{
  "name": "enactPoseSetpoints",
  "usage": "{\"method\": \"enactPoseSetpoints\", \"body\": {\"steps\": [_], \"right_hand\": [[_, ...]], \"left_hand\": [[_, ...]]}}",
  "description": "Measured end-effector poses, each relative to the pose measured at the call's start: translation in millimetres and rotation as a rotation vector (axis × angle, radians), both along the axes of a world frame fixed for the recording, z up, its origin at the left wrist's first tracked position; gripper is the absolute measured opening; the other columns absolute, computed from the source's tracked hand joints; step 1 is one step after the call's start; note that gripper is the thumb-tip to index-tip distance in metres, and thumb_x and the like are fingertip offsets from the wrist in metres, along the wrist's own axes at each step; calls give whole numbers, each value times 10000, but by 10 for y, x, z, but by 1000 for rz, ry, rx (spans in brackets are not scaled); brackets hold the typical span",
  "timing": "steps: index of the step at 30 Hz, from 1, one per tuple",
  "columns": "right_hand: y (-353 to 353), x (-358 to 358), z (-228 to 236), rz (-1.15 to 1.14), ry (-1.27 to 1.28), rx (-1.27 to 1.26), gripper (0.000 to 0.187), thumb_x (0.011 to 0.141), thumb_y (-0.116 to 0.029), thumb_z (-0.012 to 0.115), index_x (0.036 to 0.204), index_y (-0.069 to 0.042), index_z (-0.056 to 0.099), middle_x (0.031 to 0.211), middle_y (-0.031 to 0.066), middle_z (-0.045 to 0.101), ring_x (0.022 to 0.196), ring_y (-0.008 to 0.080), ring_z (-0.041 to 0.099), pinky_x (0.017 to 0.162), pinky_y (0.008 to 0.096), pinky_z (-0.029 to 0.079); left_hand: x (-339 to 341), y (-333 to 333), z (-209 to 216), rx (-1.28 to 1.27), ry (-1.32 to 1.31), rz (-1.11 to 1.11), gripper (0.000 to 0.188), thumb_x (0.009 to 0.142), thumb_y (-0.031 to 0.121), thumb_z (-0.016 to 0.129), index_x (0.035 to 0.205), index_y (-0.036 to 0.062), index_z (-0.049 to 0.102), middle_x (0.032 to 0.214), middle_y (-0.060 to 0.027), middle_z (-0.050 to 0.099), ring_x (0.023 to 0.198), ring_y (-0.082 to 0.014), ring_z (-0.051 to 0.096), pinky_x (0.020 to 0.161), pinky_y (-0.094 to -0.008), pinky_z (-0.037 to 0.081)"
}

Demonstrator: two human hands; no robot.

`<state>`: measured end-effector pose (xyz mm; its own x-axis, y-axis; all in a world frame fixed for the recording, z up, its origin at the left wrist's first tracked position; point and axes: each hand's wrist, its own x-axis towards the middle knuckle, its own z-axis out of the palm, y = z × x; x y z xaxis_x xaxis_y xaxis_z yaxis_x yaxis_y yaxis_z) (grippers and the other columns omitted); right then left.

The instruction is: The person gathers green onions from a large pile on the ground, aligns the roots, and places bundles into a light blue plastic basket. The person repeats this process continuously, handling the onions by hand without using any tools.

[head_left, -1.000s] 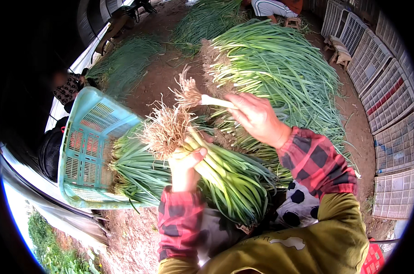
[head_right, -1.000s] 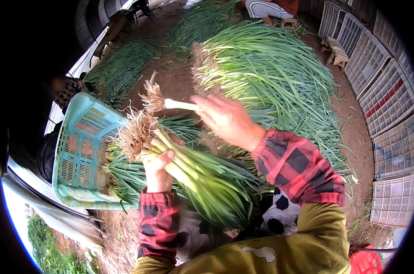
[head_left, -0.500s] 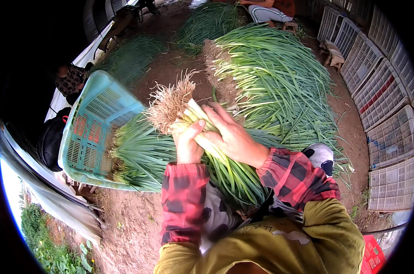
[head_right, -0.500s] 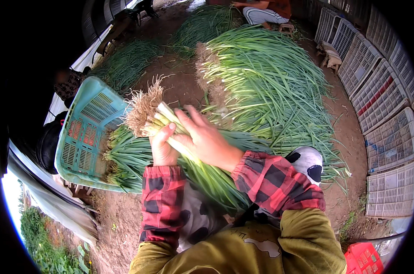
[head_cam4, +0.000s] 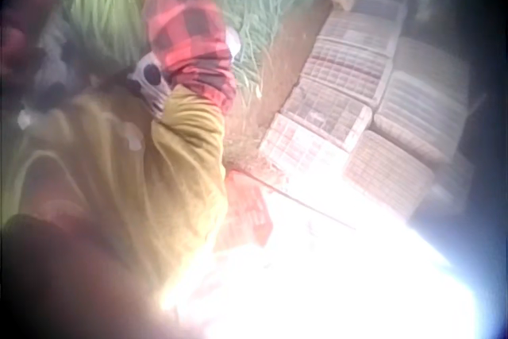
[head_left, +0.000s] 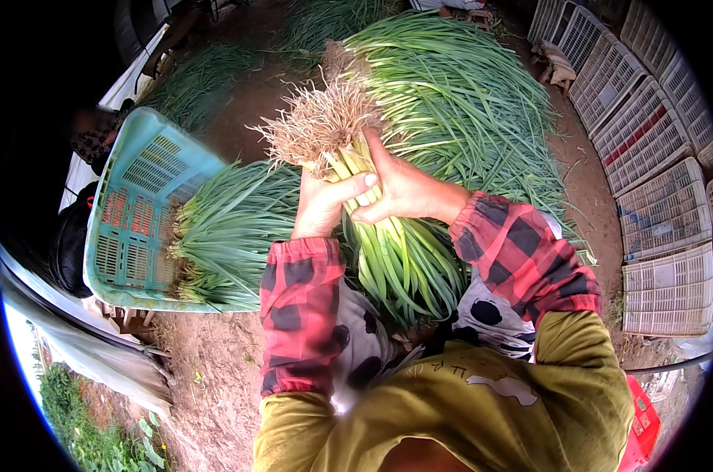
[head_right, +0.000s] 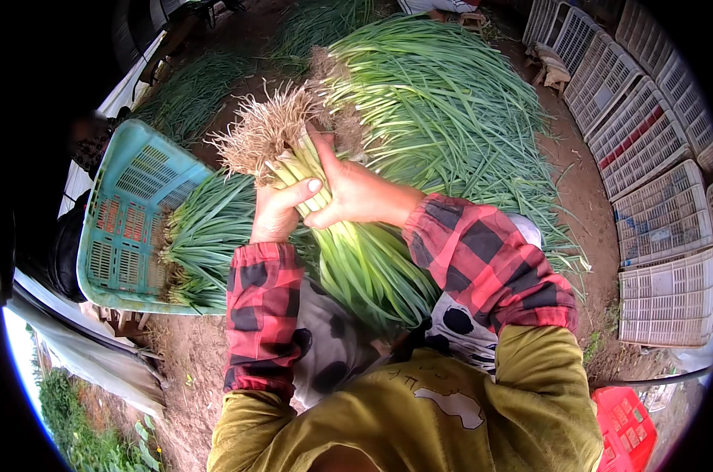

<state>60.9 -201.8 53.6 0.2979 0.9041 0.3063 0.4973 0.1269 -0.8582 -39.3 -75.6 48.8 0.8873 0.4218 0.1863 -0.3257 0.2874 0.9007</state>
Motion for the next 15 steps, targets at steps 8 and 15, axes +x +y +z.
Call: {"method": "enactPoseSetpoints", "body": {"steps": [8, 15], "right_hand": [[-148, 118, 262, 17, -317, -337, 1069, 694, -557, 740, 1369, 133, 280, 1062, 317, 606, 952, 394, 630, 844, 411, 498], [-923, 660, 107, -301, 83, -77, 663, 871, -349, 680, 1354, 35, 438, 1217, 186, 593, 1112, 215, 573, 942, 330, 468]], "left_hand": [[154, -141, 33, 81, 16, 138, 393, 649, -69, 718, 1031, -24, 636, 916, -72, 665, 792, -164, 637, 755, -297, 522], [91, 9, -53, 62, -76, 175, 470, 705, -8, 687, 1138, -43, 508, 928, -159, 629, 813, -268, 648, 749, -382, 558]]}}
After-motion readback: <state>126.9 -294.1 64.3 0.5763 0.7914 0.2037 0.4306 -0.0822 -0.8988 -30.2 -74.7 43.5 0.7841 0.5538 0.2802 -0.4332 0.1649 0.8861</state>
